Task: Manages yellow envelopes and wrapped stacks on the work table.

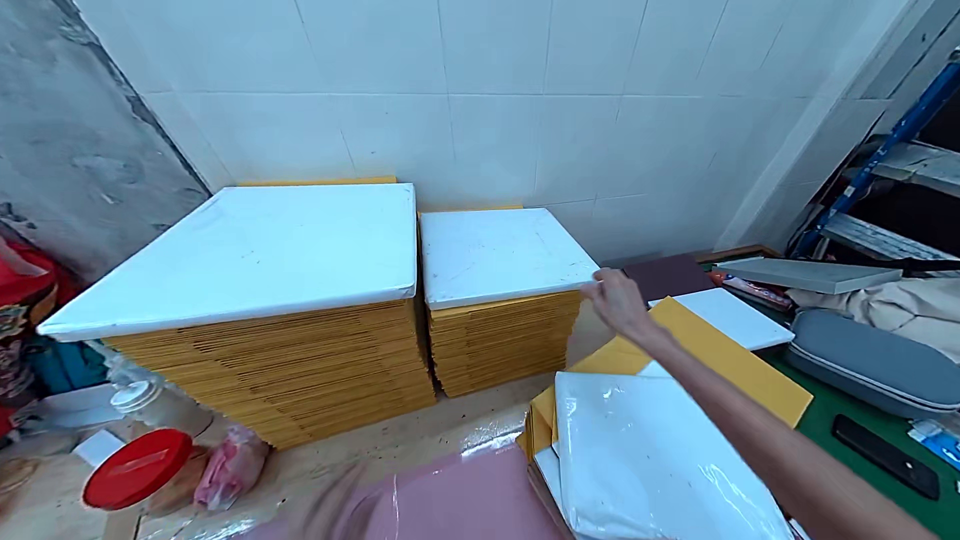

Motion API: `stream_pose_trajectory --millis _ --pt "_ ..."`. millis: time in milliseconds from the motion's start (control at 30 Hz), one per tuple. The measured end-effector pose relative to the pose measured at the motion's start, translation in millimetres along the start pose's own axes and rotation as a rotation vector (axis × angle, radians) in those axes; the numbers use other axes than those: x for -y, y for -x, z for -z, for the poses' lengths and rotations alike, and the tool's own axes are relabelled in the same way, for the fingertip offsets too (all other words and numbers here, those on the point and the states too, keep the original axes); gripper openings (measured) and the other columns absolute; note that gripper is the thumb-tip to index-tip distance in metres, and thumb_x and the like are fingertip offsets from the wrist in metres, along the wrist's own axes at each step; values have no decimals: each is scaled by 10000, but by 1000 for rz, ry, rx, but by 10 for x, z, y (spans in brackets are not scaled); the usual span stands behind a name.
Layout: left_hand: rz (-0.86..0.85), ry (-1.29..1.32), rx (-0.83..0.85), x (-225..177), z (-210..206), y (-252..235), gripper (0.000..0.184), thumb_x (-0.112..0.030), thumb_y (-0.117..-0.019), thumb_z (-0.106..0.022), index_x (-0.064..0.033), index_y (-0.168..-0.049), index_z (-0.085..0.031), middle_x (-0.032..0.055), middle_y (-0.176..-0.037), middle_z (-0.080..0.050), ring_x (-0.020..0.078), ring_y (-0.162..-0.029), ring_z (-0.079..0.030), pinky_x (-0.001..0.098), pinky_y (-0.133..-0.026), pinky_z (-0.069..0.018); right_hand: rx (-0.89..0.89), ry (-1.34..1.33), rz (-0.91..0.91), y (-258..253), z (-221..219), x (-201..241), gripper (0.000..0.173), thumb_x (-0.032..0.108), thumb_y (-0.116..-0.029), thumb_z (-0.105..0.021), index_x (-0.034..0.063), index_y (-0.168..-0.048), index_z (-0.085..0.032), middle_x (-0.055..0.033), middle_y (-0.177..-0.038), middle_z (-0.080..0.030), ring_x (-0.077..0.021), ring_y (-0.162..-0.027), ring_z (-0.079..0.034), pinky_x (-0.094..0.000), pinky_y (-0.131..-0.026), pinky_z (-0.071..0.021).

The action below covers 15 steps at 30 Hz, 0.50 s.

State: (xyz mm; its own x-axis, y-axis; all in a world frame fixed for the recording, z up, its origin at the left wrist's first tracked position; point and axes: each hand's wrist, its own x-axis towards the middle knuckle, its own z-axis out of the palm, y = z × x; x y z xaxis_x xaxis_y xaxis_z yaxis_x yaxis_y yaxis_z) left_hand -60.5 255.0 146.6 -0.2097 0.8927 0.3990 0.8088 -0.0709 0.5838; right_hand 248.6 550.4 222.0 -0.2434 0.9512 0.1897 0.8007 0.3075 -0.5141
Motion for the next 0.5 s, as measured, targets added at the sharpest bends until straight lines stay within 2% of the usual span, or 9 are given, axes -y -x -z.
stream_pose_trajectory --millis 67,100,167,200,233,300,400,500 --pt "-194 10 -105 -190 -569 -575 326 -66 -952 -611 112 -1219 -671 307 -1246 -657 451 -1155 -649 515 -1004 -512 17 36 -177 -374 90 -208 492 281 -1069 -550 -174 -1254 -561 -383 -1294 -552 -518 -1198 -574 -635 -1001 -453" --pt "-263 -5 -156 -230 -829 -833 335 -76 -938 -612 92 -1220 -680 284 -1261 -659 437 -1169 -649 512 -997 -521 34 22 -236 -510 84 -319 510 323 -1076 -535 -171 -1198 -576 -375 -1222 -582 -505 -1148 -596 -633 -962 -457" --pt "-336 -47 -176 -266 -1232 -1257 361 -83 -938 -622 78 -1259 -663 269 -1325 -631 445 -1243 -609 551 -1015 -506 55 -107 -323 -707 10 -493 568 404 -1084 -497 -150 -1102 -619 -319 -1036 -651 -416 -947 -672 -571 -858 -519" --pt "-360 -80 -196 -257 -1398 -1413 365 -80 -930 -631 73 -1260 -665 260 -1331 -633 439 -1257 -604 555 -1020 -503 51 -189 -364 -776 -53 -545 588 451 -1084 -473 -113 -1018 -630 -236 -888 -667 -309 -760 -690 -471 -732 -569" --pt "-381 -118 -230 -233 -1539 -1526 361 -66 -915 -652 73 -1248 -673 250 -1316 -646 431 -1253 -610 548 -1021 -503 47 -269 -404 -846 -118 -585 599 495 -1076 -462 -63 -928 -622 -151 -739 -659 -213 -594 -659 -376 -603 -565" --pt "-430 -237 -334 -177 -1704 -1651 334 -55 -891 -665 61 -1202 -703 216 -1249 -688 390 -1200 -650 501 -1005 -515 69 -408 -489 -983 -202 -591 611 553 -1057 -460 -2 -845 -602 -67 -596 -611 -133 -447 -577 -292 -463 -500" --pt "-460 -344 -401 -165 -1740 -1679 301 -81 -927 -613 39 -1182 -716 181 -1213 -708 357 -1163 -667 468 -1004 -508 71 -492 -563 -1094 -295 -512 527 556 -1017 -550 66 -825 -558 -7 -543 -528 -74 -372 -459 -231 -369 -398" --pt "-456 -404 -404 -195 -1747 -1681 378 -92 -943 -619 28 -1299 -656 189 -1225 -689 363 -1154 -655 459 -997 -497 33 -485 -585 -1148 -304 -482 479 539 -973 -641 75 -883 -568 -5 -598 -547 -56 -392 -433 -218 -374 -359"
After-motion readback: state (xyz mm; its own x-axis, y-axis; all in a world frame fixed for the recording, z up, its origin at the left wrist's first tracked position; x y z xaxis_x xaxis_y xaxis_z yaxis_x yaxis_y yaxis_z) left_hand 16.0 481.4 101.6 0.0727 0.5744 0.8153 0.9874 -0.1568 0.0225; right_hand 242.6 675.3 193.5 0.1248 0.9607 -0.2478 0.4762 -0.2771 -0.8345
